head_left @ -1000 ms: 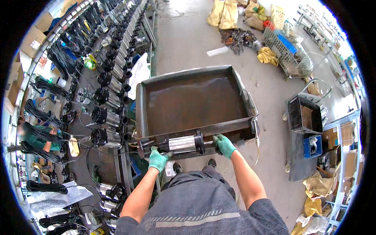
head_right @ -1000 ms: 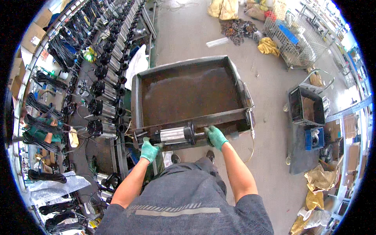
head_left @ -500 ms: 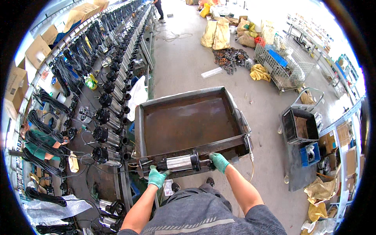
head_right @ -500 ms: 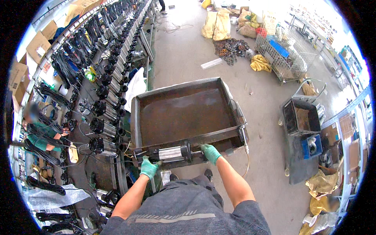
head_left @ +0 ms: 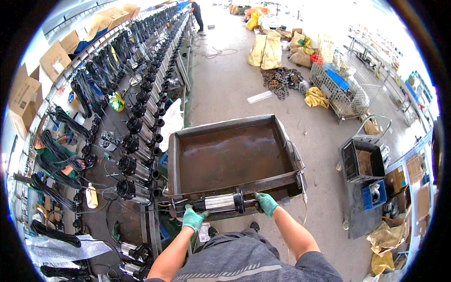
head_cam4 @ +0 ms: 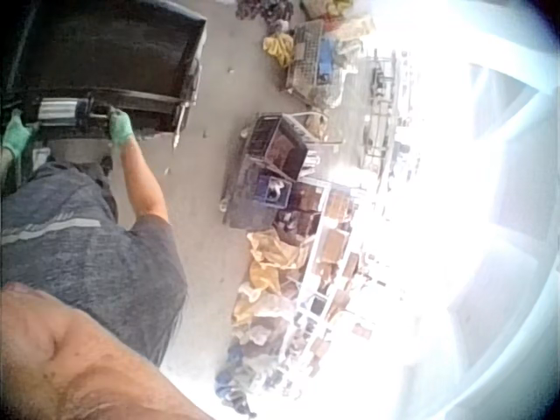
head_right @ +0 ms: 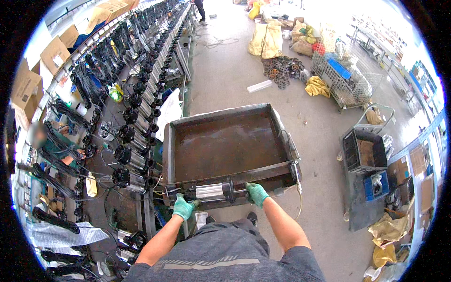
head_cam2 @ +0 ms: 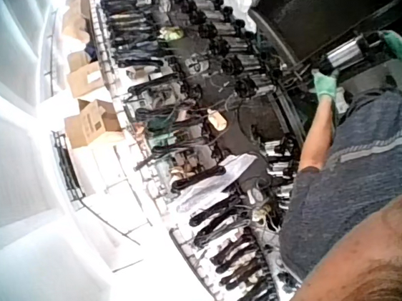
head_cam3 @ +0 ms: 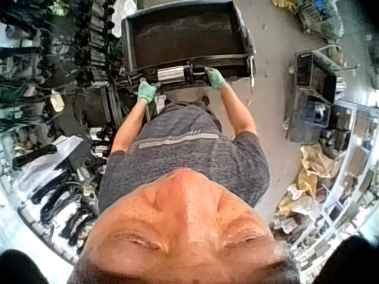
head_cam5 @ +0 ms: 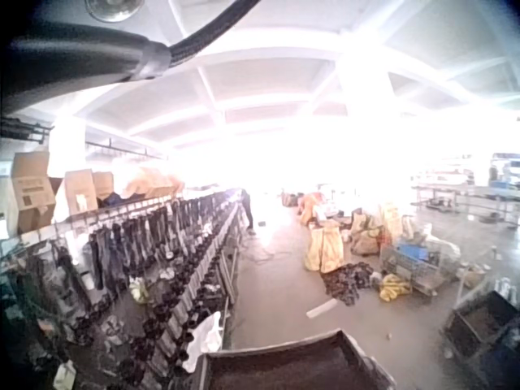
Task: The person repeatedly picks up a cylindrical submersible pump from a metal tray filled with dark liquid, submerges it, and lifts it out. The person handles the pump with gloved hands and repeats the dipping and lifting cycle multiple times in a workshop setting.
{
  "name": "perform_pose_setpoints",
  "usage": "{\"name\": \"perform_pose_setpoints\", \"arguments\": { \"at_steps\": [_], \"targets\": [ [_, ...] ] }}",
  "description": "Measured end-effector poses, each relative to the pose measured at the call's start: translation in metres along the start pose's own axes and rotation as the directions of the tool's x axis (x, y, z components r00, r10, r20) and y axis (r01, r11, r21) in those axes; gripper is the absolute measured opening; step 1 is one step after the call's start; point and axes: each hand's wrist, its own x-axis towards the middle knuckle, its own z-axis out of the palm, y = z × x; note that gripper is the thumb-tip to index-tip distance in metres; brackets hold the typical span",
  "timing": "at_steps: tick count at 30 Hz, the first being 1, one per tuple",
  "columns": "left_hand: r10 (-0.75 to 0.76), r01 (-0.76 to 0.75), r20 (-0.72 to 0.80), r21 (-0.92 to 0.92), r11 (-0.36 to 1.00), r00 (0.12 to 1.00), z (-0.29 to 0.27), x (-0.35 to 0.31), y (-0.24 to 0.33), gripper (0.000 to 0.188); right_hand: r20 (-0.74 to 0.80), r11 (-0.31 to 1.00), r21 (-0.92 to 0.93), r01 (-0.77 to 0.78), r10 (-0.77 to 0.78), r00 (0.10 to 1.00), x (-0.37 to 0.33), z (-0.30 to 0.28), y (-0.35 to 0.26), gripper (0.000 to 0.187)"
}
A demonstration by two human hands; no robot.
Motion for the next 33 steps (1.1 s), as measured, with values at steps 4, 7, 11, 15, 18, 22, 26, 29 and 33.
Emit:
{"name": "perform_pose_setpoints", "arguments": {
  "at_steps": [4, 7, 11, 15, 18, 22, 26, 29, 33],
  "targets": [
    [-0.022, 0.022, -0.004, 0.054, 0.998, 1.0, -0.001, -0.002, 0.003, 0.08, 0.13, 0.995, 0.07, 0.066, -0.075, 0.989, -0.002, -0.012, 0.002, 0.028],
    [0.016, -0.014, -0.024, 0.062, 0.998, 1.0, 0.002, 0.0, -0.001, 0.081, 0.111, 0.967, -0.128, 0.222, -0.208, 0.972, 0.0, -0.022, 0.008, 0.035],
    [0.031, -0.03, -0.029, 0.03, 0.999, 0.999, 0.001, 0.0, 0.0, 0.078, -0.102, 0.904, -0.424, -0.047, 0.004, 0.995, 0.0, 0.001, -0.023, 0.053],
    [0.02, -0.019, -0.019, 0.032, 0.999, 1.0, -0.003, -0.005, 0.018, 0.075, -0.044, 0.679, -0.699, 0.225, -0.355, 0.934, 0.012, -0.014, 0.0, 0.028],
    [-0.003, 0.004, -0.028, 0.029, 1.0, 1.0, -0.004, -0.005, 0.013, 0.074, 0.459, 0.172, -0.73, 0.661, -0.594, 0.661, -0.01, -0.027, -0.01, 0.047],
    [-0.008, 0.009, -0.018, 0.032, 0.999, 1.0, -0.004, -0.007, 0.011, 0.074, 0.331, 0.359, -0.714, 0.601, -0.584, 0.741, -0.024, -0.024, -0.012, 0.037],
    [0.031, -0.031, -0.012, 0.04, 0.999, 0.999, -0.004, -0.007, 0.012, 0.075, -0.057, 0.932, -0.294, 0.212, -0.238, 0.97, -0.017, 0.004, -0.012, 0.036],
    [0.029, -0.029, -0.032, 0.019, 0.999, 0.999, -0.004, -0.006, 0.014, 0.075, -0.17, 1.0, 0.003, -0.01, 0.01, 0.985, 0.005, 0.017, 0.001, 0.036],
    [0.026, -0.026, -0.011, 0.008, 1.0, 1.0, -0.002, -0.003, 0.013, 0.078, -0.168, 0.965, -0.135, 0.223, -0.244, 0.955, 0.004, 0.012, 0.01, 0.028]
  ]
}}
